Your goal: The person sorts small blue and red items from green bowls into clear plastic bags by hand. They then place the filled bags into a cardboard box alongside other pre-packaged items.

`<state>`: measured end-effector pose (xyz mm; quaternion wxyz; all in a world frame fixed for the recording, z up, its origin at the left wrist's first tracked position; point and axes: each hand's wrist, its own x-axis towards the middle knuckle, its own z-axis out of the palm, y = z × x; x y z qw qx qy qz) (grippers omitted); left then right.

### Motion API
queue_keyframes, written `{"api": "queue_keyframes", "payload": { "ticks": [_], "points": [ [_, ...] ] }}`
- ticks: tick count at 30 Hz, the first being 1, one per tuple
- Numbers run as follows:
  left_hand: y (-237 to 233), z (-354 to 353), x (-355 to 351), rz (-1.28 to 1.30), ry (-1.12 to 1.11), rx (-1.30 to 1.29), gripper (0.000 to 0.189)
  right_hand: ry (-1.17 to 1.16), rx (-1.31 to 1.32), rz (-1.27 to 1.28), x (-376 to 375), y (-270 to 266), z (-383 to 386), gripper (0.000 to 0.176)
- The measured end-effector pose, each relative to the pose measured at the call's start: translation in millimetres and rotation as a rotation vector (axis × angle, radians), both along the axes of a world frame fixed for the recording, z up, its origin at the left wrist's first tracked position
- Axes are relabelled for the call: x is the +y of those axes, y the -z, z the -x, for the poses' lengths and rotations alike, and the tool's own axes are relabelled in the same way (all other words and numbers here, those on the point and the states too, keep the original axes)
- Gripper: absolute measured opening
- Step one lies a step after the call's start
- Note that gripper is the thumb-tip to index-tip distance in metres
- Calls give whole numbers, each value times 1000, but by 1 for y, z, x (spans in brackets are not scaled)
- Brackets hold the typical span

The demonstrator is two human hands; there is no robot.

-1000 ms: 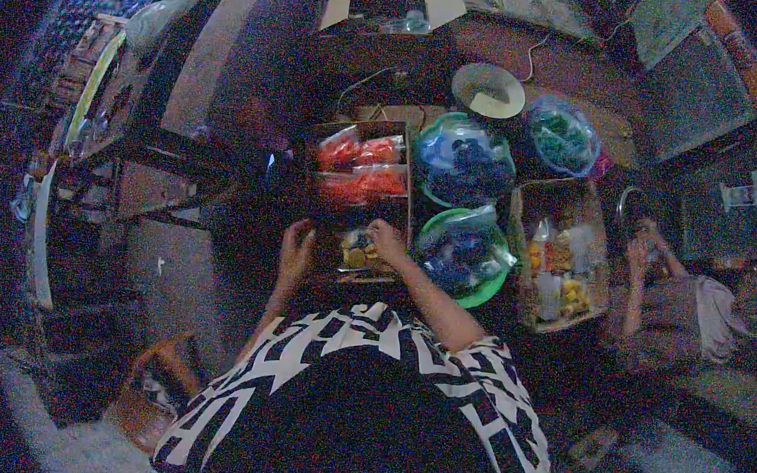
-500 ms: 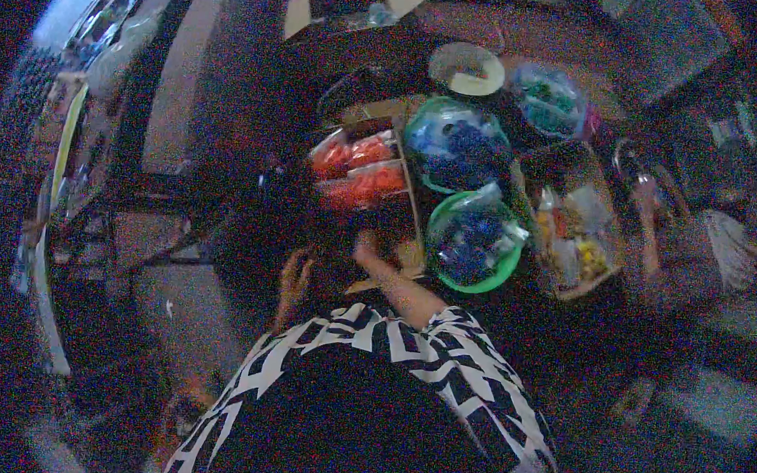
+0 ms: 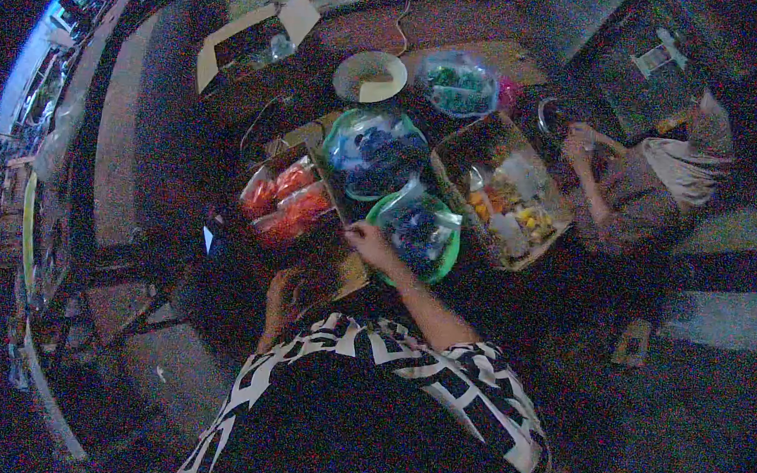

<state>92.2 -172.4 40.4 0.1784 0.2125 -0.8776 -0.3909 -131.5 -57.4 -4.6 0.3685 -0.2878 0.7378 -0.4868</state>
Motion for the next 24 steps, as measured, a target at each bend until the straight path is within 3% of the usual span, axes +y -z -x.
{"api": "queue_keyframes", "payload": {
  "ticks": [2,3,4,5,6,7,8,10,11,14,15,17,18,20,21,23,24],
  "points": [
    [-6,12,7,51,0,-58,27,207,354,-17,30,-6,35,24],
    [1,17,12,51,2,-57,27,250,361,-84,47,-19,60,21],
    [15,20,17,-191,-93,8,26,350,259,9,67,1,91,19],
    [22,25,23,-433,-186,74,26,416,320,-3,83,-24,109,20],
    [15,32,26,-432,-185,76,26,517,410,40,107,16,143,18],
    [1,41,29,-255,-99,24,26,582,581,-223,125,8,163,20],
    [-8,48,32,-85,-14,-21,26,661,582,-140,148,19,187,19],
    [-9,57,44,-106,-19,11,26,538,776,-484,184,1,218,20],
    [-8,61,50,-126,-22,34,27,534,773,-480,196,4,227,20],
    [9,73,59,-145,-18,-62,28,560,1306,-374,228,19,244,21],
    [4,79,64,-141,-20,-59,28,561,1308,-368,237,48,262,21],
    [-13,94,77,-173,-32,-113,30,703,807,-329,246,117,303,40],
    [-11,98,81,-170,-39,-114,30,698,804,-324,243,99,297,40],
    [-6,103,90,-153,-34,-63,30,659,788,-335,231,30,264,21],
    [-7,107,93,-150,-41,-62,30,654,789,-330,228,20,260,21],
    [-8,116,98,-114,-29,-69,28,530,658,-595,221,5,257,22],
    [-7,120,100,-119,-19,-60,29,547,526,-557,217,-4,258,24]
  ]
}}
